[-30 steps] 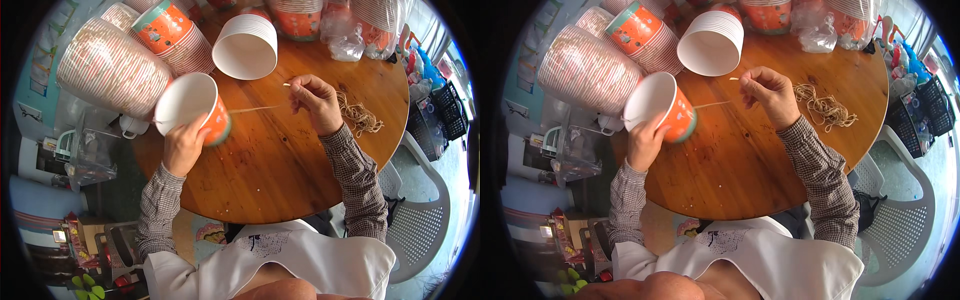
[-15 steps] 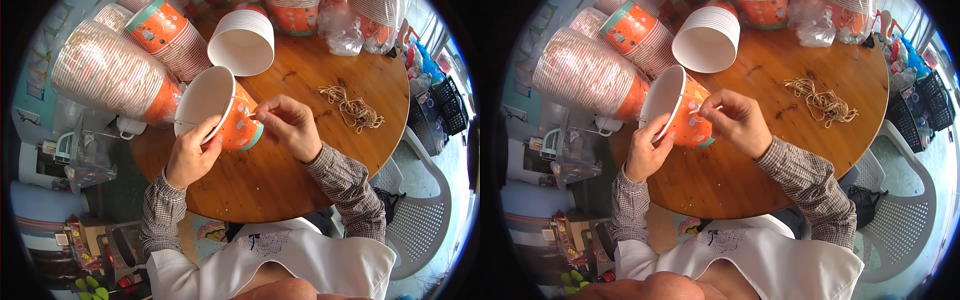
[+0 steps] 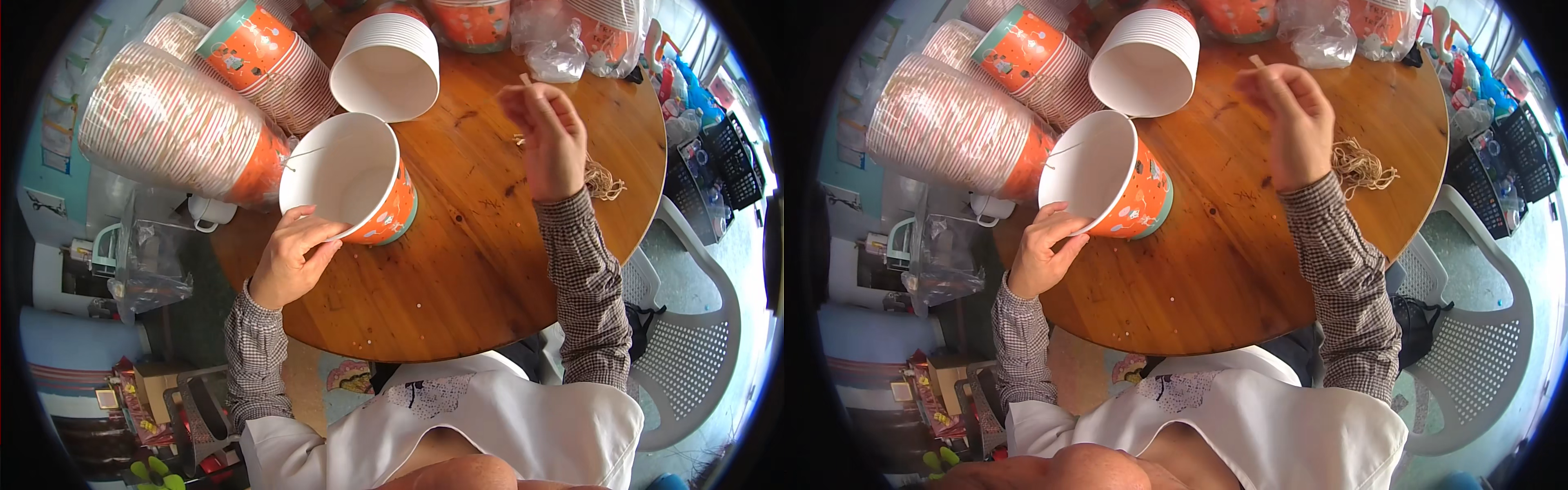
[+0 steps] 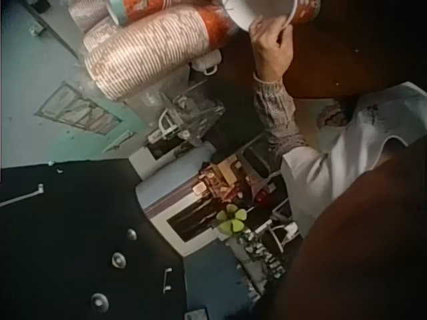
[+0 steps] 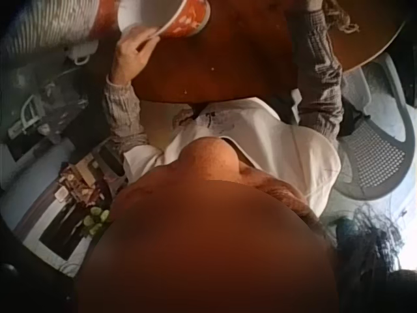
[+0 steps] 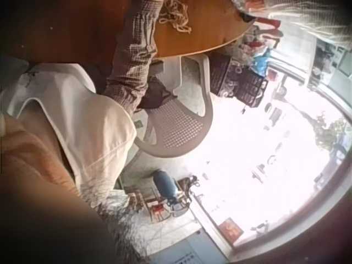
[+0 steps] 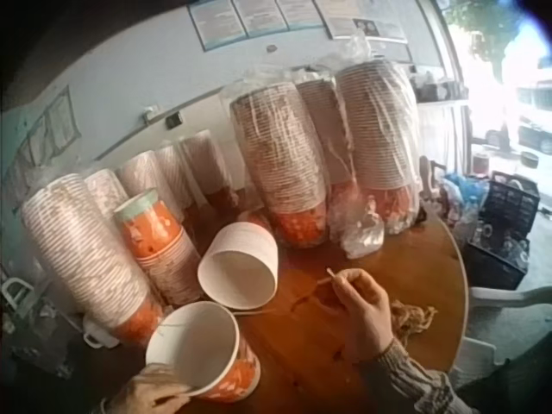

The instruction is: The recorder is tying elastic strings through pre-punched holes in paper buckets for packaging.

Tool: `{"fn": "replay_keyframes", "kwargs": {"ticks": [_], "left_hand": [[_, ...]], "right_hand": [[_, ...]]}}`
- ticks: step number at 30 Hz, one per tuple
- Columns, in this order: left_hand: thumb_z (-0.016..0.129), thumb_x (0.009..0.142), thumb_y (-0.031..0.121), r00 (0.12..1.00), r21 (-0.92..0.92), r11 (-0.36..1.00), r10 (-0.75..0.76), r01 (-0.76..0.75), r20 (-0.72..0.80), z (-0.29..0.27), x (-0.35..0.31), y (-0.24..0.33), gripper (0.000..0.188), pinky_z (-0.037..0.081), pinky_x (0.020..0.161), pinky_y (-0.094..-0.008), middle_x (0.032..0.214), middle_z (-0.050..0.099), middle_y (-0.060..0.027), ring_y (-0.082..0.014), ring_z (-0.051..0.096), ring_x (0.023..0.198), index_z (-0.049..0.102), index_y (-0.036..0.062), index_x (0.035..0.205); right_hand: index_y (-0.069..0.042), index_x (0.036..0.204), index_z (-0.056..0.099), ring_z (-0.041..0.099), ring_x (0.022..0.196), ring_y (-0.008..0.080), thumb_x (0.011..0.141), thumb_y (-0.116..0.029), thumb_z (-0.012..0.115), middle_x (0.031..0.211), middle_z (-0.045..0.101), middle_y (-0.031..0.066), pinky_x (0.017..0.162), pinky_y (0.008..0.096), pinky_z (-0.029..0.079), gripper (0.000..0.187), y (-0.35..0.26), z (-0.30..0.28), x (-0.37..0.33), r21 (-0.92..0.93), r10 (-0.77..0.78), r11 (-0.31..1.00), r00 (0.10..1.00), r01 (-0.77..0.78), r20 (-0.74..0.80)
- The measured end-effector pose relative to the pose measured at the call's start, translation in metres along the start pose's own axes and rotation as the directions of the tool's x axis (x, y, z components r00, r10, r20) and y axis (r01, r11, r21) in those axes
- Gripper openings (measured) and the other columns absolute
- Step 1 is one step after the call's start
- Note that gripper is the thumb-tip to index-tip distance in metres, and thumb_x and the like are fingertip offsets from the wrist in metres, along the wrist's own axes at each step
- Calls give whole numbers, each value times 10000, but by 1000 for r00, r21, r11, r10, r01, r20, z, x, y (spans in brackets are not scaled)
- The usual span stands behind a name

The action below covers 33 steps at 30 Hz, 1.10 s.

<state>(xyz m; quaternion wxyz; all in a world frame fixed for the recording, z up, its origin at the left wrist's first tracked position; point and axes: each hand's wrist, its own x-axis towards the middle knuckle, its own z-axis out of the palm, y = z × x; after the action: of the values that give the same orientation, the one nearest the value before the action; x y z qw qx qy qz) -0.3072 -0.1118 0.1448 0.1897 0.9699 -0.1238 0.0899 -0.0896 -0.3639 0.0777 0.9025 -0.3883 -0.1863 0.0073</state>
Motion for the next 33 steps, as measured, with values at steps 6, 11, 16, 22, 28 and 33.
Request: {"fn": "replay_keyframes", "kwargs": {"ticks": [6, 11, 16, 22, 28, 33], "left_hand": [[750, 786, 147, 998, 102, 995, 10, -4, -57, 4, 4, 10, 305, 414, 958, -431, 895, 691, -81, -223, 662, 838, 641, 47, 1053], [779, 762, 197, 972, 115, 993, -7, 34, -233, 23, 28, 34, 387, 486, 787, -382, 840, 684, -115, -268, 661, 769, 618, 30, 1071], [709, 811, 149, 963, 98, 987, -101, 129, -250, 39, 48, 42, 306, 504, 657, -422, 818, 668, -149, -329, 650, 734, 608, 37, 1077], [650, 841, 11, 932, -261, 961, -179, 96, -315, 40, 48, 28, 211, 520, 610, -336, 822, 665, -173, -294, 679, 711, 605, -4, 1047], [630, 850, -14, 924, -371, 918, -255, 139, -285, 33, 43, 44, 321, 542, 723, -307, 934, 691, -171, -232, 698, 849, 571, -39, 1164], [637, 841, -17, 932, -348, 929, -230, 124, -281, 35, 43, 43, 345, 541, 743, -310, 954, 689, -171, -234, 696, 874, 568, -34, 1178]], "right_hand": [[10, 951, 578, 653, 833, 123, 948, -106, 574, 894, 684, 77, 736, 261, 527, 116, 23, 31, -40, -194, 245, 960, 938, -200, 247], [-4, 997, 581, 652, 935, 149, 959, -128, 568, 1015, 679, 89, 818, 298, 525, 130, 38, 38, -62, -227, 377, 920, 881, -320, 285], [9, 1028, 577, 641, 980, 156, 960, -118, 563, 1097, 649, 104, 850, 305, 520, 146, 44, 42, -70, -206, 394, 915, 874, -345, 284], [25, 986, 565, 610, 995, 137, 934, -37, 564, 1114, 611, 96, 856, 272, 512, 81, 32, 50, -73, -275, 247, 948, 917, -162, 312], [-7, 908, 582, 631, 902, 211, 827, -6, 646, 1018, 590, 109, 787, 307, 515, 103, 21, 58, -73, -478, -106, 823, 909, 308, 403], [-23, 881, 579, 626, 921, 256, 815, -4, 652, 1018, 591, 116, 794, 330, 518, 100, 15, 63, -75, -513, -171, 761, 885, 398, 433]]}}
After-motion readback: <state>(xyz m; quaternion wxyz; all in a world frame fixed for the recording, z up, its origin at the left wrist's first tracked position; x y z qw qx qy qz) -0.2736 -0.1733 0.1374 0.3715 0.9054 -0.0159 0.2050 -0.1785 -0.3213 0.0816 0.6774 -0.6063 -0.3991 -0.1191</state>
